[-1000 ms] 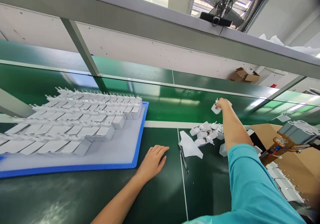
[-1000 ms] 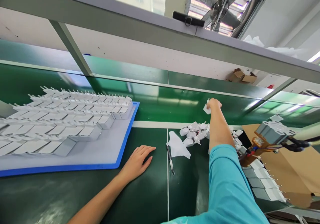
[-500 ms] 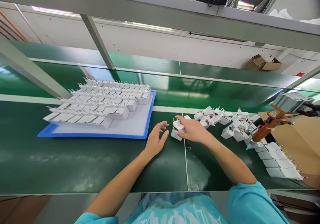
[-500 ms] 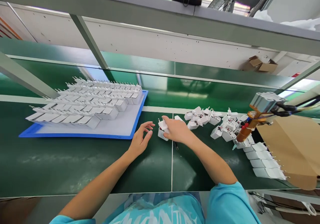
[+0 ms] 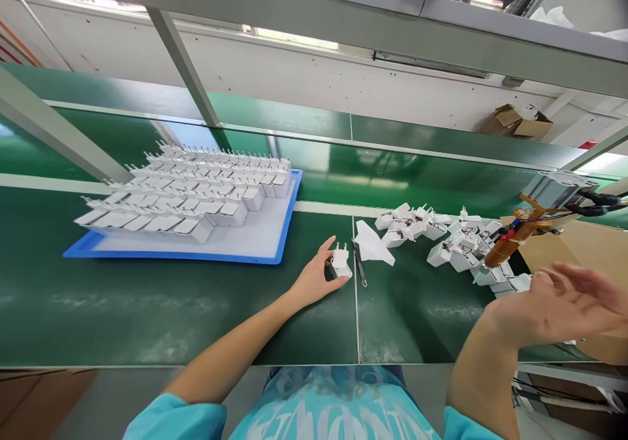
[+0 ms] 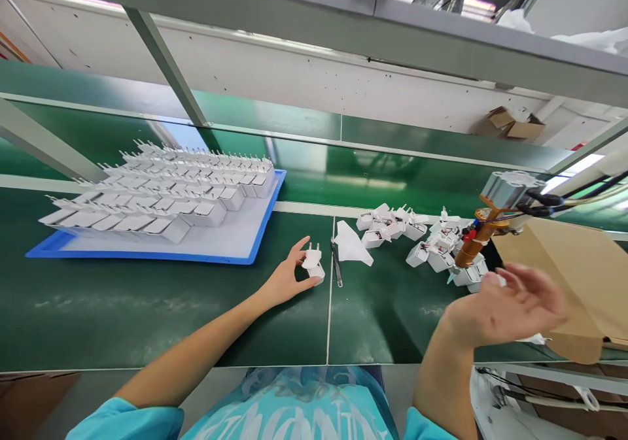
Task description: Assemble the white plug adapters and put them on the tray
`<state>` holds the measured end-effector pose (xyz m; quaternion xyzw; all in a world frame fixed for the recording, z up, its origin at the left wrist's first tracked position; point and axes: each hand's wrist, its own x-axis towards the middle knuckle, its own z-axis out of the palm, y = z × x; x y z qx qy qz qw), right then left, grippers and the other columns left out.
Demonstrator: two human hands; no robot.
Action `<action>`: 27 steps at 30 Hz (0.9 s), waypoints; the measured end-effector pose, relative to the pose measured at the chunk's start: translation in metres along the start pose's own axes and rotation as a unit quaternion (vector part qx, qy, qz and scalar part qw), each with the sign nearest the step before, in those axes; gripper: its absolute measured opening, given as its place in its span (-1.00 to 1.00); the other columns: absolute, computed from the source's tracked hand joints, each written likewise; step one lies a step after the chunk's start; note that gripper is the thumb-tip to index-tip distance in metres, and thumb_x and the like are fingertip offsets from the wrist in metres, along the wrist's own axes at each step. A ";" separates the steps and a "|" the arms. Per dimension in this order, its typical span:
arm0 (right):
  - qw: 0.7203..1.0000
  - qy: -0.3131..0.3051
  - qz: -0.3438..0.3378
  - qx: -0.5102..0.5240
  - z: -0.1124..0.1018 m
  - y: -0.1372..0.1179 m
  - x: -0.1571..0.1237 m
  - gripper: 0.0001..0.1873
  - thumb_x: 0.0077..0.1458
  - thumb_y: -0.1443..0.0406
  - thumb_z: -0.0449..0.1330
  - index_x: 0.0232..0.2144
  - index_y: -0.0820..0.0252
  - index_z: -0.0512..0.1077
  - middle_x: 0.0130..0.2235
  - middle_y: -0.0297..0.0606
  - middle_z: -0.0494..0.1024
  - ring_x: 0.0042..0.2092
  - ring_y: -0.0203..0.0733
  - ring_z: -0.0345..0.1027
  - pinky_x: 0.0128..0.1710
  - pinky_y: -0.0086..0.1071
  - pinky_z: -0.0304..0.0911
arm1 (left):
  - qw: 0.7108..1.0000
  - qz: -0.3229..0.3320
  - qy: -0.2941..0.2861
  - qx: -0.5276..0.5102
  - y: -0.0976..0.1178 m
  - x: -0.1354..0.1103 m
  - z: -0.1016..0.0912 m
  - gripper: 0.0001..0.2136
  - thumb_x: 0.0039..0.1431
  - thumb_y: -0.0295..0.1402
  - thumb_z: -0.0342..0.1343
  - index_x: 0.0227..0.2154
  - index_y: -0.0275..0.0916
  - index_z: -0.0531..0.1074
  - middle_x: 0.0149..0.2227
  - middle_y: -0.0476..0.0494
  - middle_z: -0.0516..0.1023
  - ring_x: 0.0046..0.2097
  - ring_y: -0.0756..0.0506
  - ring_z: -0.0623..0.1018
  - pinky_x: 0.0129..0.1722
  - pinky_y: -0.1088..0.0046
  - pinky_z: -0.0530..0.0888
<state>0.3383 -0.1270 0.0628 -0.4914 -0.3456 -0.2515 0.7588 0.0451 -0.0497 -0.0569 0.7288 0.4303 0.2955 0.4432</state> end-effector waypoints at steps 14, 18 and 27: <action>0.887 -0.342 0.302 0.067 0.055 0.011 -0.012 -0.63 -0.11 0.16 0.26 -0.20 0.05 0.33 -0.29 -0.34 0.49 -0.33 -0.21 0.43 -0.18 -0.17 0.40 | 0.995 0.029 0.007 -0.092 0.004 0.005 0.008 -0.43 0.26 -0.22 0.09 0.28 -0.12 0.10 -0.05 -0.15 0.52 -0.03 -0.10 0.54 0.05 0.24 0.49; 0.857 -0.361 0.315 0.188 0.093 -0.029 -0.039 -0.74 -0.02 0.19 0.22 -0.27 0.02 0.25 -0.37 -0.43 0.41 -0.48 -0.35 0.27 -0.42 -0.38 0.32 | 0.994 0.028 0.030 -0.102 -0.005 0.007 0.004 -0.56 0.33 -0.21 -0.05 0.23 -0.17 0.18 0.02 -0.23 0.49 -0.05 -0.09 0.55 -0.15 0.38 0.55; 0.818 -0.340 0.330 0.328 0.116 -0.086 -0.068 -0.76 0.06 0.27 0.20 -0.23 0.00 0.21 -0.38 -0.47 0.37 -0.54 -0.43 0.18 -0.55 -0.48 0.21 | 0.968 0.142 -0.094 0.183 -0.001 0.005 -0.016 -0.60 0.15 -0.05 0.18 -0.06 -0.20 0.44 0.01 -0.27 0.54 0.14 -0.30 0.43 0.13 0.09 0.40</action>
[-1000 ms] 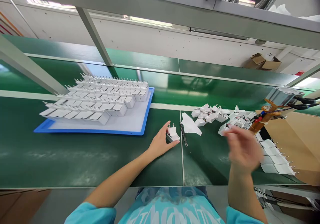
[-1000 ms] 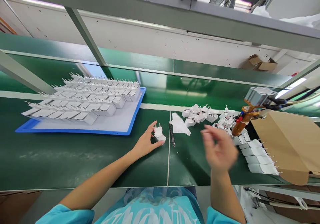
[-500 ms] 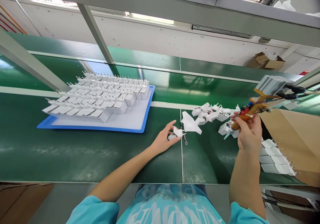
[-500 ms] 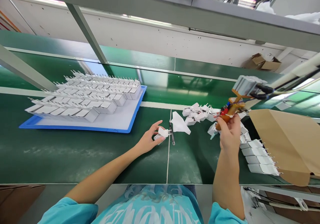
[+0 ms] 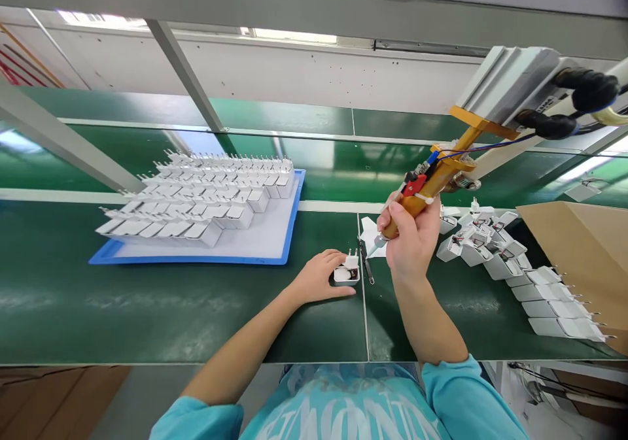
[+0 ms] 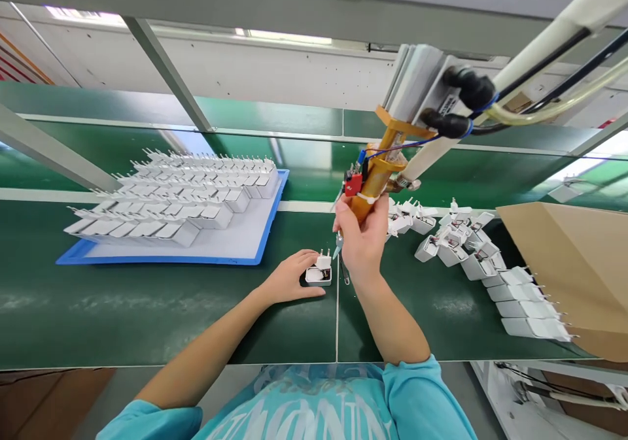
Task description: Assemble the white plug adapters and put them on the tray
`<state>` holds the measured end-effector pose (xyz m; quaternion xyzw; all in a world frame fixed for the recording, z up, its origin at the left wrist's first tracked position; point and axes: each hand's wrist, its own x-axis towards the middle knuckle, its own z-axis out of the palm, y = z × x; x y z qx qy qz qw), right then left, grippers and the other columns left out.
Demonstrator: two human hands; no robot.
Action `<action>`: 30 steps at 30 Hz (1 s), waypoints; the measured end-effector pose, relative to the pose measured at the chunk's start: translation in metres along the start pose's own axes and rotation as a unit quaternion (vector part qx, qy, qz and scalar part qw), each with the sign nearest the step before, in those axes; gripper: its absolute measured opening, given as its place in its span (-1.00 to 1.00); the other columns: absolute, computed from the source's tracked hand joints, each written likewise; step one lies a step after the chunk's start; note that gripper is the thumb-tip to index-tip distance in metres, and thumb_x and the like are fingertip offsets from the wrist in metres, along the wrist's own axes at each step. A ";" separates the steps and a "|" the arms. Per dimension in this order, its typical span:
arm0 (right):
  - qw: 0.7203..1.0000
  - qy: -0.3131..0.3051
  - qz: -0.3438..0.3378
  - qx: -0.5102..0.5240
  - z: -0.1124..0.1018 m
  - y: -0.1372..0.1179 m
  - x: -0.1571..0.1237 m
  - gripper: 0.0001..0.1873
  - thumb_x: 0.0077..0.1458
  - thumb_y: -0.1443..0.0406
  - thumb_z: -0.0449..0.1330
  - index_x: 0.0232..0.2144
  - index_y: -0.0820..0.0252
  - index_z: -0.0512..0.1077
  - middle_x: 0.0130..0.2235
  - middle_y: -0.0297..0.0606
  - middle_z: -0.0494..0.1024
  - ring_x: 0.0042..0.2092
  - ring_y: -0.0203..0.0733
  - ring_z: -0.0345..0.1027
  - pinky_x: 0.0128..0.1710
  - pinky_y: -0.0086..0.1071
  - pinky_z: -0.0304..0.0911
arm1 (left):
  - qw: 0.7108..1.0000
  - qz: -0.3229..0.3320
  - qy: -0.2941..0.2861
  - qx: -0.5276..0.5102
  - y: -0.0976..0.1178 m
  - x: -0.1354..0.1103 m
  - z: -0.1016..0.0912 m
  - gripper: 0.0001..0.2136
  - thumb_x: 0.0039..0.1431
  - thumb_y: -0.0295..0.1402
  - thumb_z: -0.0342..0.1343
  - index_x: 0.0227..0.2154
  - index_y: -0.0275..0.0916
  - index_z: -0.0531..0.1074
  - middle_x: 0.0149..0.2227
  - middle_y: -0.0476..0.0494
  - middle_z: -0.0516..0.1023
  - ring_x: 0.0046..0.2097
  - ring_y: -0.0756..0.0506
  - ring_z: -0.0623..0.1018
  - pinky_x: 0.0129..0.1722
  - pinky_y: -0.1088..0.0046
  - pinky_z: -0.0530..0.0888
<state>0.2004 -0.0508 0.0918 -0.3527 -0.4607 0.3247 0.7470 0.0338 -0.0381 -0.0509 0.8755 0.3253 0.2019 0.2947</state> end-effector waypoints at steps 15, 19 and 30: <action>0.998 -0.023 -0.046 -0.030 0.000 -0.009 -0.016 -0.59 -0.01 0.19 0.37 -0.25 0.00 0.19 -0.40 -0.50 0.38 -0.48 -0.40 0.26 -0.51 -0.46 0.29 | 0.989 -0.083 0.063 -0.108 0.040 -0.003 -0.011 -0.72 0.11 -0.21 0.19 -0.19 -0.30 0.47 -0.36 -0.10 0.60 -0.41 -0.05 0.53 -0.40 0.50 0.42; 0.998 -0.024 -0.057 -0.018 0.002 -0.008 -0.017 -0.59 -0.04 0.25 0.37 -0.28 0.03 0.19 -0.41 -0.50 0.37 -0.46 -0.40 0.27 -0.46 -0.45 0.30 | 0.993 -0.067 0.081 -0.056 0.045 -0.003 -0.022 -0.70 0.08 -0.19 0.21 -0.20 -0.29 0.48 -0.37 -0.10 0.60 -0.41 -0.07 0.52 -0.40 0.48 0.41; 0.998 -0.058 -0.034 -0.018 -0.002 -0.007 -0.020 -0.57 -0.05 0.31 0.35 -0.29 0.02 0.13 -0.48 -0.53 0.26 -0.43 -0.36 0.29 -0.47 -0.45 0.30 | 0.997 -0.022 0.072 0.015 0.069 0.000 -0.048 -0.76 0.13 -0.21 0.18 -0.20 -0.25 0.48 -0.40 -0.06 0.57 -0.43 -0.05 0.51 -0.43 0.50 0.40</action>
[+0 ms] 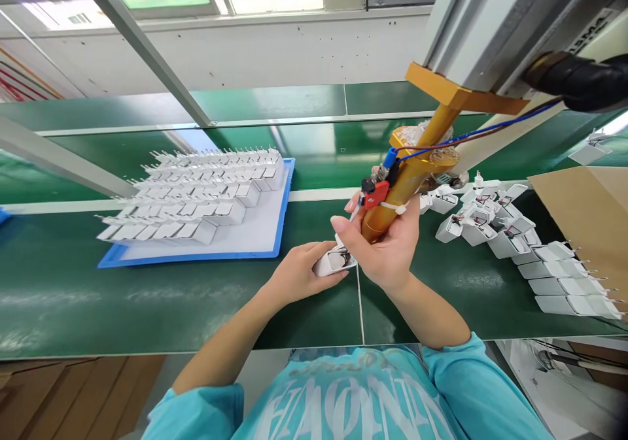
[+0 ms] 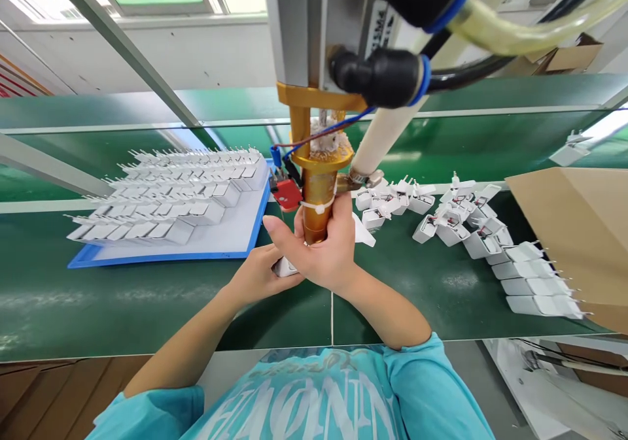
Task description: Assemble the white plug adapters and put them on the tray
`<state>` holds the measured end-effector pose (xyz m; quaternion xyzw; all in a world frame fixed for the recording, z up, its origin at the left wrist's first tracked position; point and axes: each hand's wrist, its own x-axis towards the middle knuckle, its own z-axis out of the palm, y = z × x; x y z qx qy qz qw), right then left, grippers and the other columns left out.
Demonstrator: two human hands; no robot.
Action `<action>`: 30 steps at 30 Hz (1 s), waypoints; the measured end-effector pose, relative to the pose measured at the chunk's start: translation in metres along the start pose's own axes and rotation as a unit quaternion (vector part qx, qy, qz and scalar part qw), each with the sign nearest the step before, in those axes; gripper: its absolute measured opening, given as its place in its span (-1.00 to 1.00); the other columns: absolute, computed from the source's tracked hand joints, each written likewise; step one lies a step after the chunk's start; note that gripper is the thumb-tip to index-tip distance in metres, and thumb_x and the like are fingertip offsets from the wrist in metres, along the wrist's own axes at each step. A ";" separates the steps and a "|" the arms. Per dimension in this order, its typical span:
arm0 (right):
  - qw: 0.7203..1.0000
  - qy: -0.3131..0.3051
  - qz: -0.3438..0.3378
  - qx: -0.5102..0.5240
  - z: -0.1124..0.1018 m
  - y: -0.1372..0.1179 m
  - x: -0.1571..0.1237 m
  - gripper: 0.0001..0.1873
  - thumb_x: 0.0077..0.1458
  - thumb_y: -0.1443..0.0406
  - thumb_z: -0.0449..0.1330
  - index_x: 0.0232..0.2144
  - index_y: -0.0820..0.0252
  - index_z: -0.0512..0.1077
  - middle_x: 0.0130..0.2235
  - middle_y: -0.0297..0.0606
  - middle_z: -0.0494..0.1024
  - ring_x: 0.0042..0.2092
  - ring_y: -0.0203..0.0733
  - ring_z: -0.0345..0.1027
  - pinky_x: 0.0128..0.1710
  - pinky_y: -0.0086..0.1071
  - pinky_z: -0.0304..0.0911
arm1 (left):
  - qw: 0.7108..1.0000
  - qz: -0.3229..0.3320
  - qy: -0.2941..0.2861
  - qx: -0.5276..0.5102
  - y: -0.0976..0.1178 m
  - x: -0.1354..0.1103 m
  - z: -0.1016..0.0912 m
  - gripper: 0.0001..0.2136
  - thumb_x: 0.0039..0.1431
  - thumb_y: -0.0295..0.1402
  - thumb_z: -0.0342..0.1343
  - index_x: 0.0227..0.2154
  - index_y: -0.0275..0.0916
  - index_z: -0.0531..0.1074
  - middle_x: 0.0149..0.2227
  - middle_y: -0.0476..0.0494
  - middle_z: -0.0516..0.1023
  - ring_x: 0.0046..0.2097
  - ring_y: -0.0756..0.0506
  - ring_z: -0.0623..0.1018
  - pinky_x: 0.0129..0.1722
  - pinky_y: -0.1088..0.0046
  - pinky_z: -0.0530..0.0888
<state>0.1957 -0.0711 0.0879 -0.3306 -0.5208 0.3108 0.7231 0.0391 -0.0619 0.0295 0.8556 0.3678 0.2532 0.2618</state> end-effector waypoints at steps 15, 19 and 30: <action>1.000 0.005 -0.011 -0.026 -0.003 0.004 -0.002 -0.68 0.09 0.33 0.17 -0.17 0.02 0.12 -0.53 -0.60 0.27 -0.61 -0.42 0.15 -0.58 -0.44 0.18 | 0.998 -0.009 -0.049 0.025 0.008 0.000 -0.005 -0.70 0.15 -0.20 0.18 -0.11 -0.24 0.46 -0.40 -0.05 0.55 -0.41 -0.07 0.53 -0.38 0.48 0.40; 1.000 -0.003 -0.021 -0.022 -0.003 0.003 -0.002 -0.65 0.06 0.34 0.20 -0.18 0.02 0.11 -0.56 -0.62 0.25 -0.61 -0.41 0.17 -0.55 -0.42 0.21 | 0.998 -0.010 -0.049 0.024 0.008 0.000 -0.003 -0.69 0.14 -0.18 0.19 -0.11 -0.24 0.46 -0.41 -0.05 0.55 -0.40 -0.08 0.53 -0.38 0.47 0.40; 1.000 -0.015 -0.005 -0.026 -0.004 0.002 -0.002 -0.64 0.05 0.27 0.26 -0.26 0.02 0.10 -0.58 -0.63 0.20 -0.59 -0.40 0.17 -0.53 -0.43 0.21 | 0.999 -0.021 -0.037 0.013 0.004 -0.001 0.005 -0.71 0.15 -0.17 0.17 -0.16 -0.25 0.47 -0.41 -0.06 0.56 -0.40 -0.08 0.51 -0.41 0.47 0.40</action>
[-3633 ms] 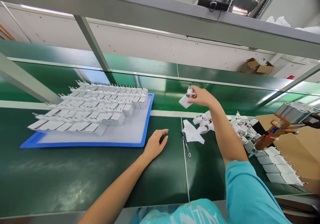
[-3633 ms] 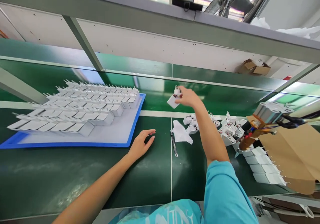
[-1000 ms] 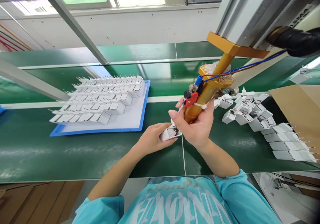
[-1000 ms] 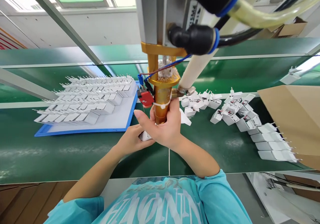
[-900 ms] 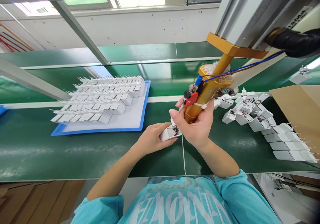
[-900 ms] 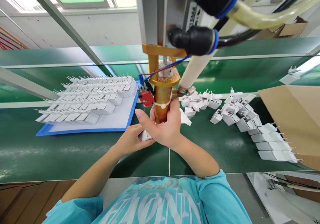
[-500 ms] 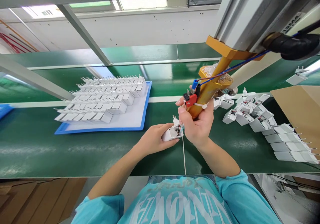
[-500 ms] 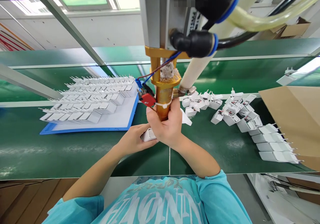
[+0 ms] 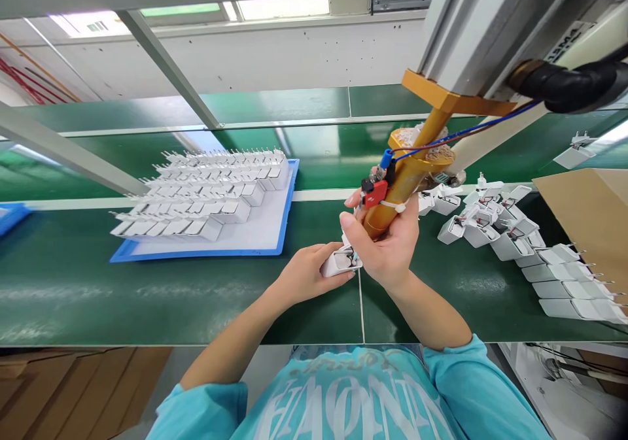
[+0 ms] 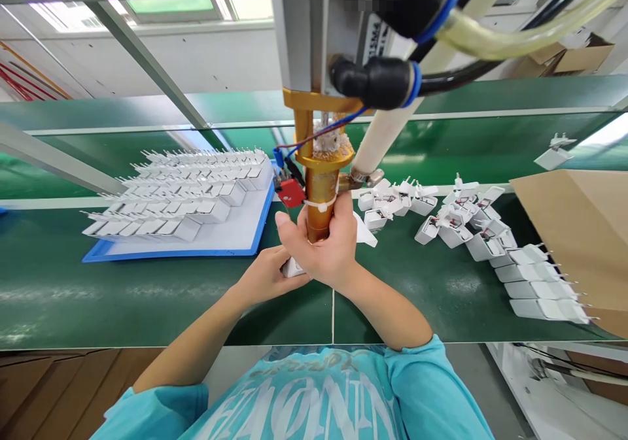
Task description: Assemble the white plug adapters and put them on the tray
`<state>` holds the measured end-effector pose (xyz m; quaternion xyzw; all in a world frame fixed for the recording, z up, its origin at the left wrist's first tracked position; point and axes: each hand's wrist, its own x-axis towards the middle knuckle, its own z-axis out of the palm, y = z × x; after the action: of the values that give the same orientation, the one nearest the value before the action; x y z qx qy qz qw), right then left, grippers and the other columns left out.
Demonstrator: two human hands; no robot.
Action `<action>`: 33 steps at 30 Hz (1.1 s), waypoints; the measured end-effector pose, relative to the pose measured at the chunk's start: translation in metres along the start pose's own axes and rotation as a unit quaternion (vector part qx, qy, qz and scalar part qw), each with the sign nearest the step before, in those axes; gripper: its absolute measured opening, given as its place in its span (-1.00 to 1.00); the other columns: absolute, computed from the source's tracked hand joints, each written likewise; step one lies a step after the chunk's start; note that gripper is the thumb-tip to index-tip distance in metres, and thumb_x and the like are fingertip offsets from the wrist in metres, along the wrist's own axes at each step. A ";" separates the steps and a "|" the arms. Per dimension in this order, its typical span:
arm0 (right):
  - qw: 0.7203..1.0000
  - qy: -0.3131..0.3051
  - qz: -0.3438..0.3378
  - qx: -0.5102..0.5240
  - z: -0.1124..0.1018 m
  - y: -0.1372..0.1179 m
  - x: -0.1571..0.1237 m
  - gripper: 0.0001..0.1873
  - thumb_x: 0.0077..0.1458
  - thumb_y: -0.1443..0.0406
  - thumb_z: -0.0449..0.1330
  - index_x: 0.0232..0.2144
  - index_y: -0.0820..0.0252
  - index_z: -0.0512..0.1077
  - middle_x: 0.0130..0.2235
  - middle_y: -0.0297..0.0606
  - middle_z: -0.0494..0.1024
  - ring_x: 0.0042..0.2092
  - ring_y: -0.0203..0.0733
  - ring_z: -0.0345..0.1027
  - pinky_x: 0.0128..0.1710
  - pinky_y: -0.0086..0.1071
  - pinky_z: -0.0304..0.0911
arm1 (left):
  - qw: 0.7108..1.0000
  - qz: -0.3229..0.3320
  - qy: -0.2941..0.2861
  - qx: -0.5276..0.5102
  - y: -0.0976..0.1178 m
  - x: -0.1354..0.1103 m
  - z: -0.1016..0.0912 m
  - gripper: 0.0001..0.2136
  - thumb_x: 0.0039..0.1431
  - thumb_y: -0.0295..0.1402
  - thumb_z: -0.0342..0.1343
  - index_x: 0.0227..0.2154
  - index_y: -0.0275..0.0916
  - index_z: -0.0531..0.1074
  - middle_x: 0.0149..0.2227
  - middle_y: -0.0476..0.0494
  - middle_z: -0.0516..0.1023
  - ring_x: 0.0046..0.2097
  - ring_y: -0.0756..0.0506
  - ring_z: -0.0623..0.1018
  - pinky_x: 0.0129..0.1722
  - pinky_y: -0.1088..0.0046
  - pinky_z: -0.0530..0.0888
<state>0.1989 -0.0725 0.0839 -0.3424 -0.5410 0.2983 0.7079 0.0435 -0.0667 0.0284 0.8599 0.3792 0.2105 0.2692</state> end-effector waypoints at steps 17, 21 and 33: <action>1.000 0.008 -0.017 -0.017 0.001 -0.001 0.000 -0.57 0.00 0.20 0.33 -0.25 0.01 0.12 -0.57 -0.59 0.20 -0.54 -0.35 0.23 -0.52 -0.41 0.24 | 0.988 -0.040 0.056 -0.135 0.009 0.011 0.050 -0.69 0.04 -0.29 0.21 -0.13 -0.24 0.44 -0.26 -0.14 0.63 -0.21 -0.18 0.61 -0.20 0.32 0.56; 0.999 0.016 -0.023 -0.016 0.002 -0.002 -0.001 -0.58 -0.01 0.24 0.34 -0.24 0.00 0.14 -0.56 -0.59 0.21 -0.52 -0.34 0.25 -0.49 -0.41 0.27 | 0.985 -0.043 0.065 -0.155 0.014 0.014 0.055 -0.68 0.04 -0.30 0.22 -0.12 -0.23 0.42 -0.26 -0.12 0.61 -0.23 -0.16 0.62 -0.22 0.35 0.56; 1.000 0.018 -0.014 0.004 0.002 0.002 -0.003 -0.50 0.10 0.30 0.22 0.06 -0.02 0.16 -0.51 -0.56 0.29 -0.55 -0.37 0.21 -0.49 -0.40 0.27 | 0.969 -0.093 0.123 -0.191 0.015 0.010 0.065 -0.69 -0.07 -0.19 0.28 -0.33 -0.22 0.35 -0.42 -0.05 0.57 -0.36 -0.13 0.58 -0.37 0.39 0.51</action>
<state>0.1963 -0.0733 0.0805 -0.3368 -0.5319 0.2845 0.7230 0.0944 -0.0866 -0.0105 0.7209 0.4404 0.3575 0.3982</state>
